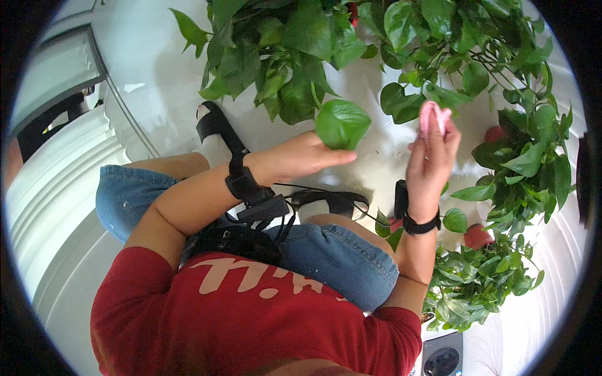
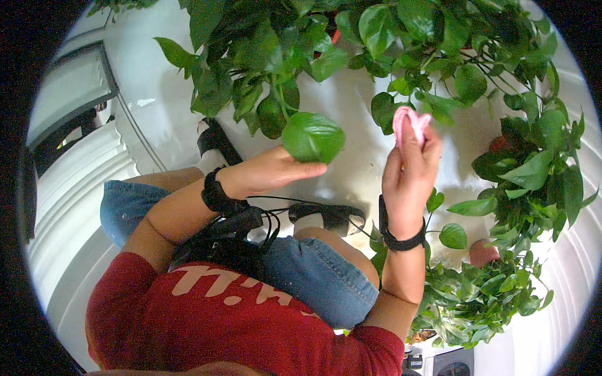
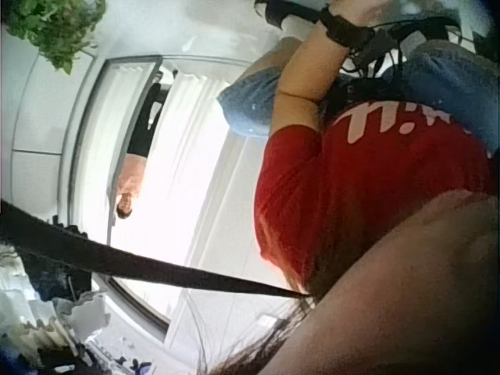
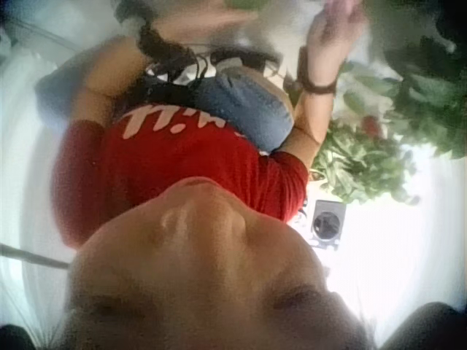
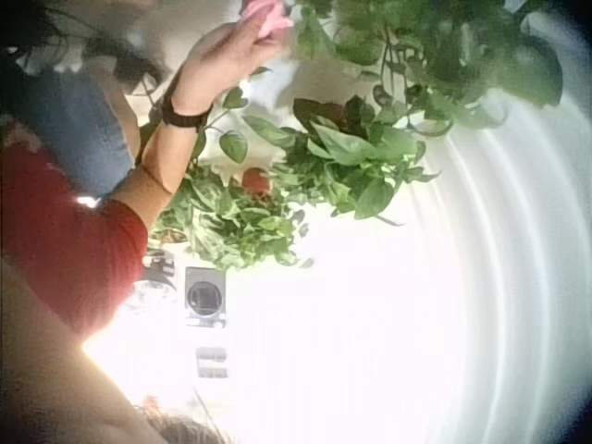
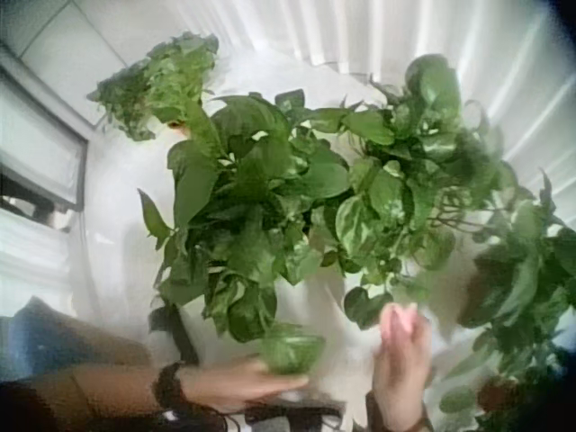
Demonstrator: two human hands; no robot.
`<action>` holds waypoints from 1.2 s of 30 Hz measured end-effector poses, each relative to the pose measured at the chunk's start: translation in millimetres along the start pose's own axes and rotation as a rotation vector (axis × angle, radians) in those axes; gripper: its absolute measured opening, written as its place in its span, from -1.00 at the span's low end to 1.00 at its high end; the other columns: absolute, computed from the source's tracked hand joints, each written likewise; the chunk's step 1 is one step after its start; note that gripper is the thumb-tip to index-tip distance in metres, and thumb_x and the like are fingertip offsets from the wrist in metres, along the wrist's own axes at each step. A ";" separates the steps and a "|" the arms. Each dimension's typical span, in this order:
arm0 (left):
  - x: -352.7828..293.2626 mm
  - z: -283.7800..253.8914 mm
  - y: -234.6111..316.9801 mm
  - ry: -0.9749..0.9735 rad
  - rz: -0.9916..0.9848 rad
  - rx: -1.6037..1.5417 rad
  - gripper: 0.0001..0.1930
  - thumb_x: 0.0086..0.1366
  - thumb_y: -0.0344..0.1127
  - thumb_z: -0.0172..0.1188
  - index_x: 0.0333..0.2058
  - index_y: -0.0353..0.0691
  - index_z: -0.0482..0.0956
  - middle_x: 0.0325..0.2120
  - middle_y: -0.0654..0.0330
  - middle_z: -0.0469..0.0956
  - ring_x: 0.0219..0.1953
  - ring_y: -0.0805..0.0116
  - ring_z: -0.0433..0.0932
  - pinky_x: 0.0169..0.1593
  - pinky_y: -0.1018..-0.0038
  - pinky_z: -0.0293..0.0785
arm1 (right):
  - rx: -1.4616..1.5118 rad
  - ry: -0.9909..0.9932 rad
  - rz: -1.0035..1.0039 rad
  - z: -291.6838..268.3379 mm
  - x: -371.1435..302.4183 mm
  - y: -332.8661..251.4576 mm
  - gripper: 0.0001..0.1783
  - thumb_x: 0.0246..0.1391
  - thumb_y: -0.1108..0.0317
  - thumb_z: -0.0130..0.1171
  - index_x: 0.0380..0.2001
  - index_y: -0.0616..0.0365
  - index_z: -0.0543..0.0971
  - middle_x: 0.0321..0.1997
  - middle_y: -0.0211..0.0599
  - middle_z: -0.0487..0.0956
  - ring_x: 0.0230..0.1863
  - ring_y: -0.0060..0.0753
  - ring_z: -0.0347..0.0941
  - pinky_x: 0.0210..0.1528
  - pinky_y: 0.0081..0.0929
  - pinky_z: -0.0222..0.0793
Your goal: The person wipes the leaves of house plants with a pink cloth, rinses the cloth at a sink, and pours water from a plastic bottle into the plant pots.
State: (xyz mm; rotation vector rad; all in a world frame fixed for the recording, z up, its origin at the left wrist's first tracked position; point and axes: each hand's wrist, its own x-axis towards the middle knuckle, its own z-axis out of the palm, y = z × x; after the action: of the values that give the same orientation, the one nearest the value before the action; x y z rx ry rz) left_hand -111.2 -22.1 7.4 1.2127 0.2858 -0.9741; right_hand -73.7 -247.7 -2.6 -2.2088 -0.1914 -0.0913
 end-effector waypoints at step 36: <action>5.9 -52.9 -14.6 0.174 0.374 -0.732 -0.64 0.37 -0.26 -0.12 0.11 -0.17 0.29 0.07 0.23 0.39 0.12 0.37 0.35 0.20 0.34 0.24 | -0.231 -0.406 -0.287 87.7 46.3 -53.7 -0.58 -0.07 0.57 0.07 -0.08 0.02 0.56 0.01 -0.14 0.49 -0.14 -0.08 0.50 -0.13 -0.25 0.46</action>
State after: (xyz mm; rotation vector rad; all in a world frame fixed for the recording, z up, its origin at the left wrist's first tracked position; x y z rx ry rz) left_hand -103.1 21.2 -25.8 0.6370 0.4823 -0.3728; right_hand -37.5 -141.0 -6.8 -2.3960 -0.7567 0.1891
